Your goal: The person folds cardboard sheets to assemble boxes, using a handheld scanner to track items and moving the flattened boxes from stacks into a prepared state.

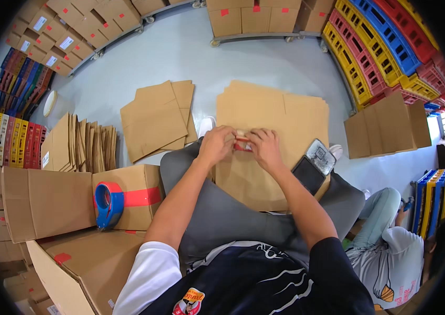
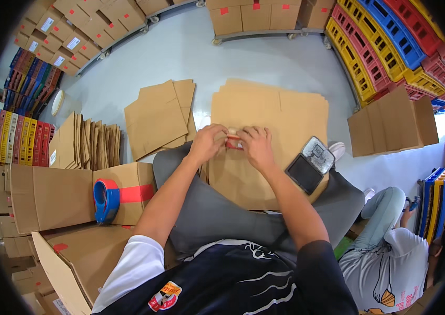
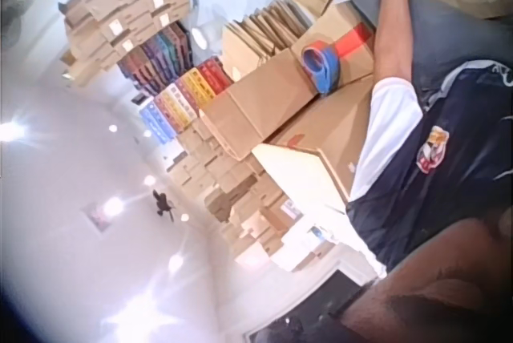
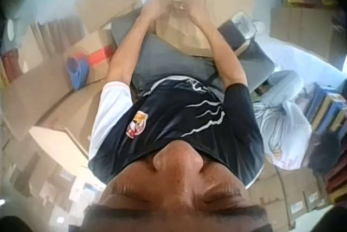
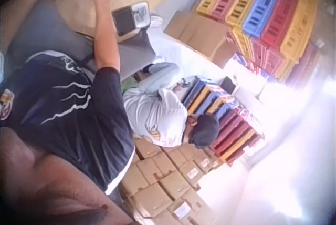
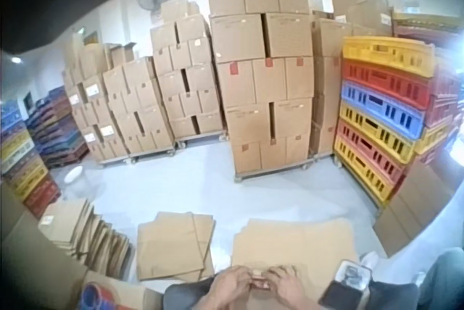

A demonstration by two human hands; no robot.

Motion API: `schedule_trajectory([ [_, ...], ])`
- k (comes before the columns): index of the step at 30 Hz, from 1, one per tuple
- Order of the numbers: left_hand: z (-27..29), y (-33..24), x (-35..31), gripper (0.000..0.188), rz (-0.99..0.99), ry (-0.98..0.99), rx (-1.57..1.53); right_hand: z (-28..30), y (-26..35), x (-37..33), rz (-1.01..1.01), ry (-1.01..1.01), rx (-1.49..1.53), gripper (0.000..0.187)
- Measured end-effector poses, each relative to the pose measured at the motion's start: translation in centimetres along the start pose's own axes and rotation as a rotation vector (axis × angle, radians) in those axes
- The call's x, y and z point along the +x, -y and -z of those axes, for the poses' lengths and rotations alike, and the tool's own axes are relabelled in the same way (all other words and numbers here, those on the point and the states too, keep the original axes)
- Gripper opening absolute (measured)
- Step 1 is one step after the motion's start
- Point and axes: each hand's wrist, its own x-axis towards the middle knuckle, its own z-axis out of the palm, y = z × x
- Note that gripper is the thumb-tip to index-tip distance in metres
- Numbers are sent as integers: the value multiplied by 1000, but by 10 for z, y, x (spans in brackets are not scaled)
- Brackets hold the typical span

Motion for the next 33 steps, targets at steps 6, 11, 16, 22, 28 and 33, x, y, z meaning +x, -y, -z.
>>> schedule_trajectory([
  [6, 0, 20, 10, 20, 127, -118, 95, -25, -2, 42, 84, -19, 22, 27],
  [11, -11, 44, 23, 19, 290, -195, 29, -37, -3, 71, 55, 28, 25, 27],
  [16, -17, 54, 25, 22, 415, -193, -9, -48, -15, 85, 137, 80, 59, 26],
  [22, -24, 65, 22, 21, 514, -221, -42, -56, -10, 93, 122, 144, 117, 25],
  [28, -22, 57, 29, 21, 540, -160, -49, -51, -15, 93, 92, 165, 86, 24],
  [33, -23, 58, 29, 21, 552, -174, -57, -48, -10, 93, 57, 186, 102, 25],
])
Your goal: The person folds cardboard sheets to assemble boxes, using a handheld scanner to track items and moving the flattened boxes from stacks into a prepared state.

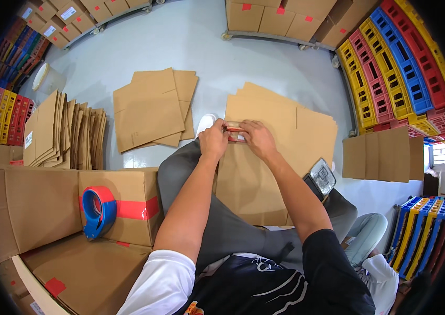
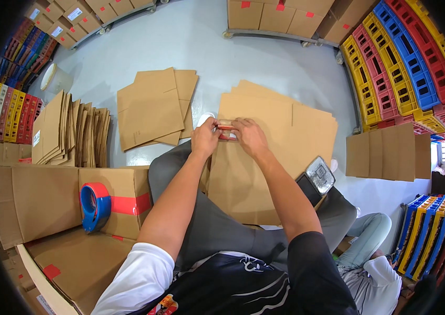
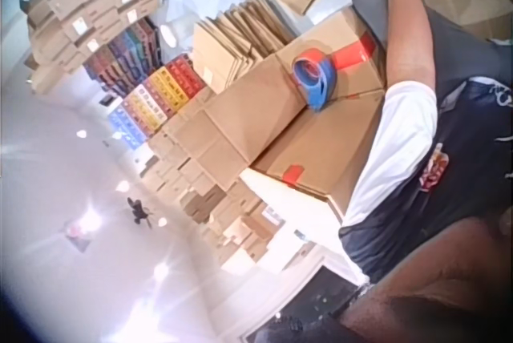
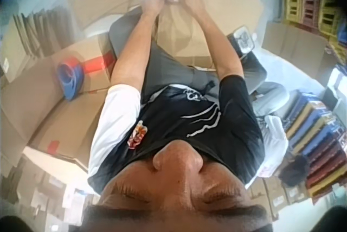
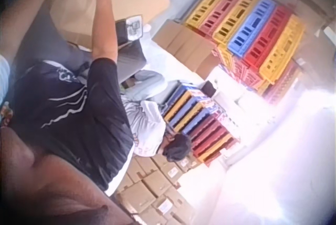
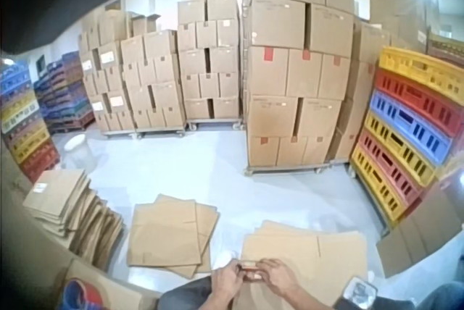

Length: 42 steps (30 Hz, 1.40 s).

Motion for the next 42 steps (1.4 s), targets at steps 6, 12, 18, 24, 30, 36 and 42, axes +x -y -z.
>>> schedule_trajectory([
  [6, -8, 9, 4, 21, -37, -28, 22, -3, -5, 1, 25, -23, -32, 25],
  [12, -8, 7, 3, 20, -21, -25, 31, -1, -4, 2, 49, -10, -36, 25],
  [18, -6, 6, 1, 18, -15, -17, 44, -4, -5, 1, 67, -26, -35, 26],
  [24, -3, 4, 1, 18, -24, -18, 50, -6, -7, 2, 71, -31, -44, 26],
  [30, 1, -5, -3, 22, -28, 8, 163, -7, -5, 2, 50, -11, -64, 26],
  [36, 5, -18, -10, 44, -130, 28, 368, -3, 2, 5, -43, 131, -237, 28],
  [42, 9, -19, 0, 46, -213, 83, 549, 15, 26, 24, -99, 333, -401, 21],
])
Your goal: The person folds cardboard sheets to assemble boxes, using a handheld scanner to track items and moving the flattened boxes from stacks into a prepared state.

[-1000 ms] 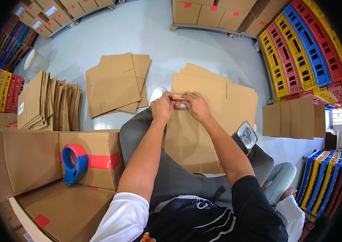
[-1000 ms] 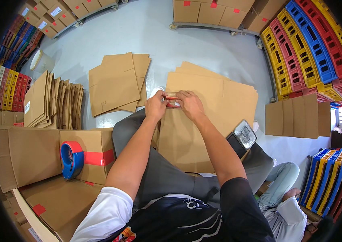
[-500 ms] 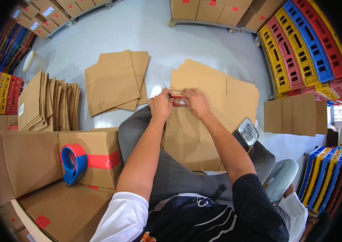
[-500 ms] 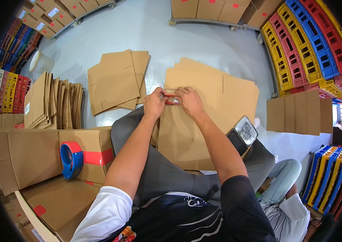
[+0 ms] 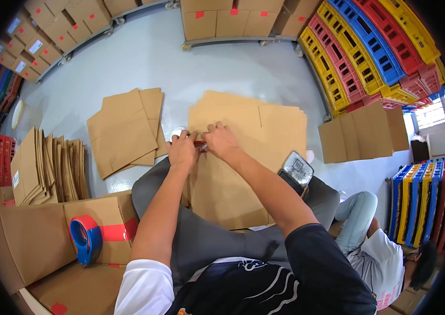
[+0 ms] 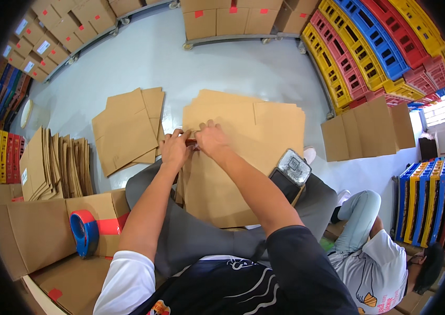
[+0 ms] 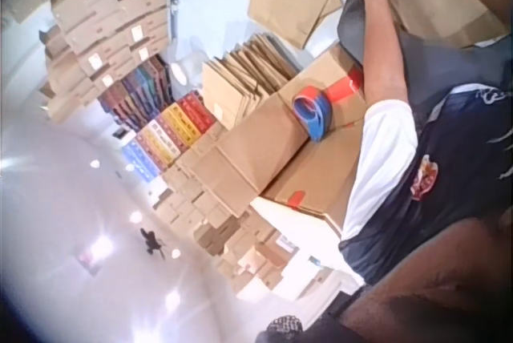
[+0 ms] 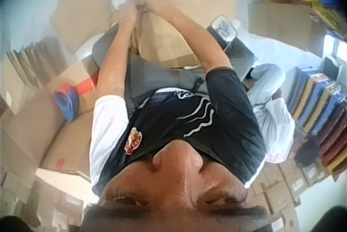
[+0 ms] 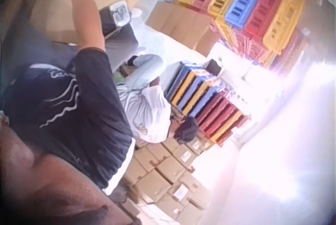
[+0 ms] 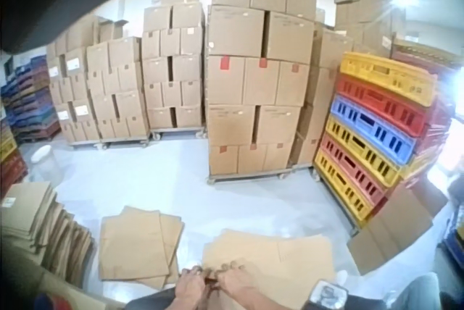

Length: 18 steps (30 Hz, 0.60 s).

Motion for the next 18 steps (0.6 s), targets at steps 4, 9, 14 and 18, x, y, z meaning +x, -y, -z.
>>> schedule_trajectory([
  [4, 24, -13, 18, 36, -75, 142, 144, -14, -2, 12, -64, 5, 40, 24],
  [9, 16, -7, 44, 20, -170, 231, 217, -16, -11, 9, -62, -6, 153, 20],
  [14, -5, 9, 76, 12, -240, 247, 263, 14, -9, 37, -30, 203, 139, 30],
  [18, 13, 8, 98, 27, -210, 485, 269, 23, -20, 65, 39, 369, 134, 41],
])
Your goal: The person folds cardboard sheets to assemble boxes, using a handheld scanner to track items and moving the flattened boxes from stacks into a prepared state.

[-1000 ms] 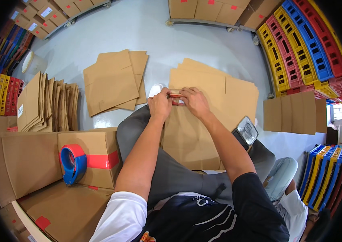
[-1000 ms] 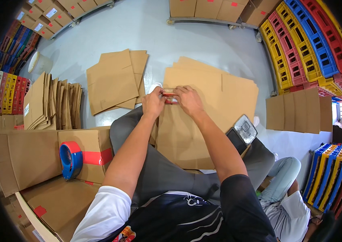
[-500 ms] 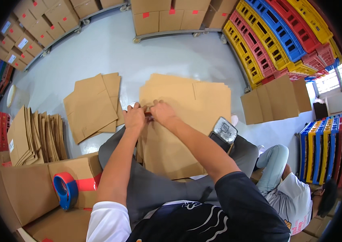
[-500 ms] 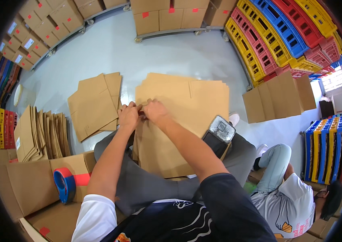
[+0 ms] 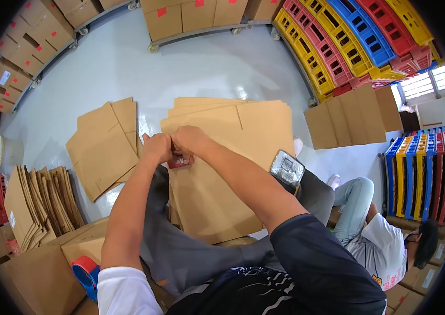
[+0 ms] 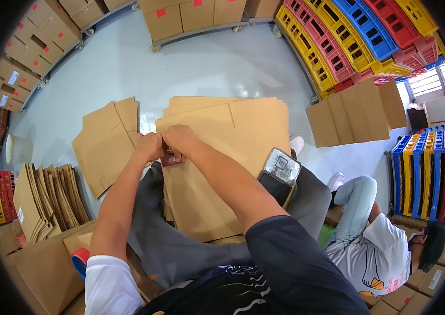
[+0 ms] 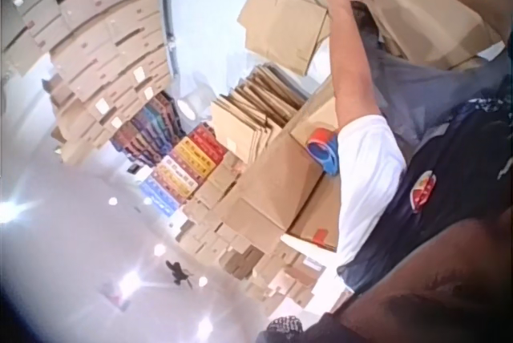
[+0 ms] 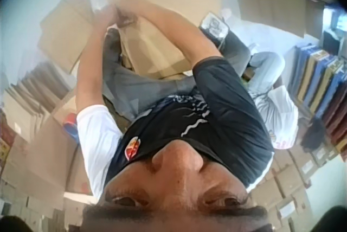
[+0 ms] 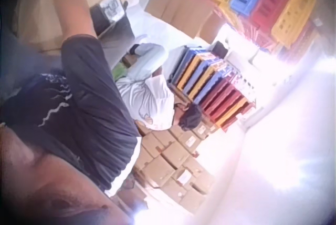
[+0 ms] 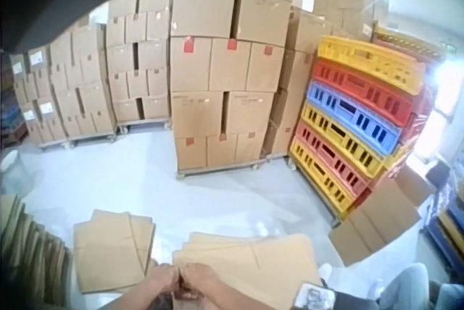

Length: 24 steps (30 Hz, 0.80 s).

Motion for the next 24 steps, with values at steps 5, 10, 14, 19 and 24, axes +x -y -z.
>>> schedule_trajectory([
  [5, 22, 1, -2, 42, -48, 167, -58, 8, -3, 9, 33, 63, 95, 52],
  [10, 19, 0, 5, 46, -81, 135, -86, -4, -20, 21, 91, 60, 82, 54],
  [14, 20, 1, -2, 35, -51, 87, -61, 2, -9, 16, 116, 46, 55, 48],
  [19, -19, -2, -17, 16, -51, -244, 6, -15, 5, 3, -12, -20, 30, 27],
  [24, -35, -14, -48, 13, -59, -492, 5, -35, 30, -24, -65, -270, -264, 19],
])
